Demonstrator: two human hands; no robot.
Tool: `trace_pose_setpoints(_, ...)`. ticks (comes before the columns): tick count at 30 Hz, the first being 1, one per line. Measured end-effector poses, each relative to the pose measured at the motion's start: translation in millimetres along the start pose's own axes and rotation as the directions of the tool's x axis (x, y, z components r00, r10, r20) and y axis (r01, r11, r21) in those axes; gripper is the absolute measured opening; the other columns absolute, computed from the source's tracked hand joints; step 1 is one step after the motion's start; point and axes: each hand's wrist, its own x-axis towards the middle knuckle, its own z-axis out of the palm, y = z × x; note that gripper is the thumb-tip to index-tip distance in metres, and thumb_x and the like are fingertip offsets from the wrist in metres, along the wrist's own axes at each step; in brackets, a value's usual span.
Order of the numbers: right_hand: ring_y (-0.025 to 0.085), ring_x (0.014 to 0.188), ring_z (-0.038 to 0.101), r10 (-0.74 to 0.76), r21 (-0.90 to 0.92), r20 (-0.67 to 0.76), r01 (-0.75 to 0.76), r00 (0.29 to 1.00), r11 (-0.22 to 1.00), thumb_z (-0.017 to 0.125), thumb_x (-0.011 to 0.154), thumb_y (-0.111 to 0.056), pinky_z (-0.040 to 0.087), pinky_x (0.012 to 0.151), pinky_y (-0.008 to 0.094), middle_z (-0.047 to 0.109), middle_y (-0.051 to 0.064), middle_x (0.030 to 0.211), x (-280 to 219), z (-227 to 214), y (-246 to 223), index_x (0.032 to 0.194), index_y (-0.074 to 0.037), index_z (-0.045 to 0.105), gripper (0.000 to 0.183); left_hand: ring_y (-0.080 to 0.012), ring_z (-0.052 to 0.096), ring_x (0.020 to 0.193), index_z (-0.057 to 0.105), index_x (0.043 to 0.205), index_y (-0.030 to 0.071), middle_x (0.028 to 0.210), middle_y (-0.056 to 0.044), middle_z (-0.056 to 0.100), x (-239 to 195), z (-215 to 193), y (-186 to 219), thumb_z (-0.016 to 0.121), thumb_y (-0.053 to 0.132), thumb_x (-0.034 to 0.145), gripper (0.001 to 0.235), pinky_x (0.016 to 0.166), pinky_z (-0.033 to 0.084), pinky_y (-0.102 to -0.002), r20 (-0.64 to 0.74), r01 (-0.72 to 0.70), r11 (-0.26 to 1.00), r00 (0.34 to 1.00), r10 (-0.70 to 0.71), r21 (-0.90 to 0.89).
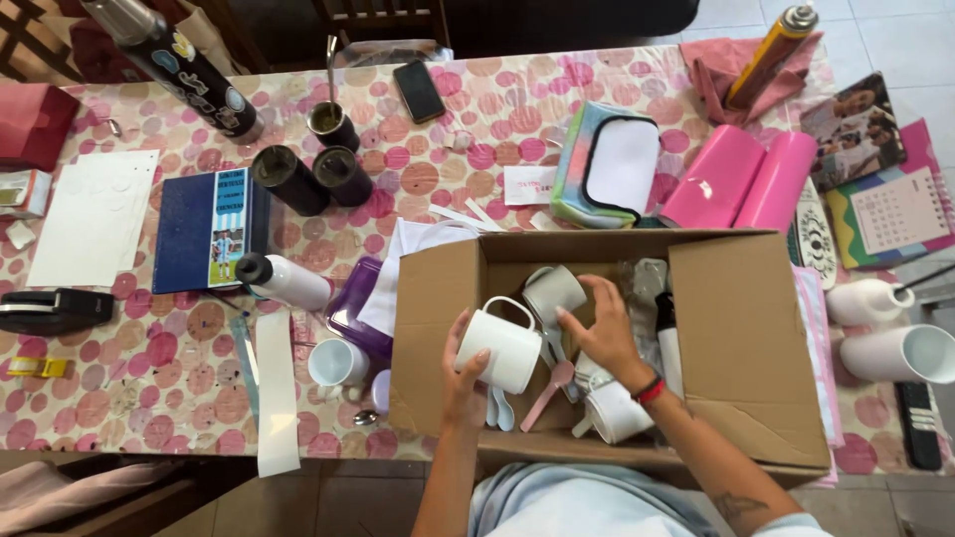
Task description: Packing various items like mugs, bottles, and pouches into a cardboard box for shipping
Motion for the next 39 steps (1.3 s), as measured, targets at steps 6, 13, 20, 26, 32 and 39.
trace_pose_setpoints(6,0.045,0.109,0.066,0.424,-0.228,0.156,-0.385,0.892,0.894,0.082,0.067,-0.063,0.051,0.084,0.049,0.071,0.022,0.116,31,30,12,0.135,-0.005,0.051,0.094,-0.0234,0.065,0.096,0.056,0.142,0.002,0.115,-0.013,0.067,7,6,35,0.083,0.026,0.063,0.086,0.068,0.055,-0.035,-0.076,0.018,0.999,0.997,-0.014,0.047)
trace_pose_setpoints(13,0.007,0.080,0.066,0.142,0.024,0.486,-0.175,0.862,0.984,0.073,0.087,-0.029,0.047,0.068,0.028,0.079,-0.004,0.088,48,-6,-14,0.095,-0.012,0.080,0.021,-0.0240,0.065,0.101,0.053,0.145,0.005,0.121,-0.013,0.065,61,-8,65,0.082,0.024,0.061,0.090,0.072,0.056,-0.038,-0.158,-0.024,0.990,0.986,0.047,0.142)
trace_pose_setpoints(20,0.011,0.058,0.055,-0.212,0.312,0.256,0.127,0.943,0.942,0.072,0.086,-0.014,0.048,0.055,0.028,0.060,0.000,0.060,135,-79,-93,0.086,-0.011,0.074,0.003,-0.0283,0.053,0.125,0.049,0.144,0.011,0.131,-0.015,0.053,184,34,101,0.101,0.013,0.059,0.100,0.106,0.044,-0.043,-0.020,-0.365,0.828,0.911,0.412,0.424)
trace_pose_setpoints(26,0.030,0.073,0.062,-0.334,0.041,0.214,0.333,0.918,0.942,0.069,0.088,-0.014,0.051,0.070,0.041,0.063,0.012,0.068,242,10,-11,0.083,-0.010,0.061,0.010,-0.0382,0.058,0.131,0.041,0.147,0.022,0.137,-0.017,0.060,322,48,47,0.102,0.021,0.055,0.111,0.111,0.047,-0.050,0.095,-0.214,0.599,0.970,0.223,0.771)
trace_pose_setpoints(32,0.043,0.089,0.072,-0.174,-0.306,0.472,0.346,0.864,0.887,0.065,0.086,-0.016,0.058,0.082,0.053,0.075,0.017,0.083,284,81,50,0.095,-0.013,0.073,0.013,-0.0472,0.058,0.128,0.038,0.139,0.012,0.137,-0.025,0.056,384,35,-7,0.099,0.020,0.048,0.110,0.110,0.047,-0.056,0.204,-0.204,0.366,0.978,0.040,0.908)
trace_pose_setpoints(39,0.038,0.090,0.075,0.004,-0.501,0.570,0.343,0.822,0.795,0.065,0.087,-0.026,0.062,0.082,0.049,0.077,0.014,0.088,265,92,39,0.092,-0.016,0.077,0.017,-0.0489,0.060,0.124,0.038,0.127,0.010,0.132,-0.024,0.058,377,27,-25,0.098,0.027,0.046,0.102,0.108,0.048,-0.057,0.254,-0.248,0.121,0.966,-0.039,0.961)
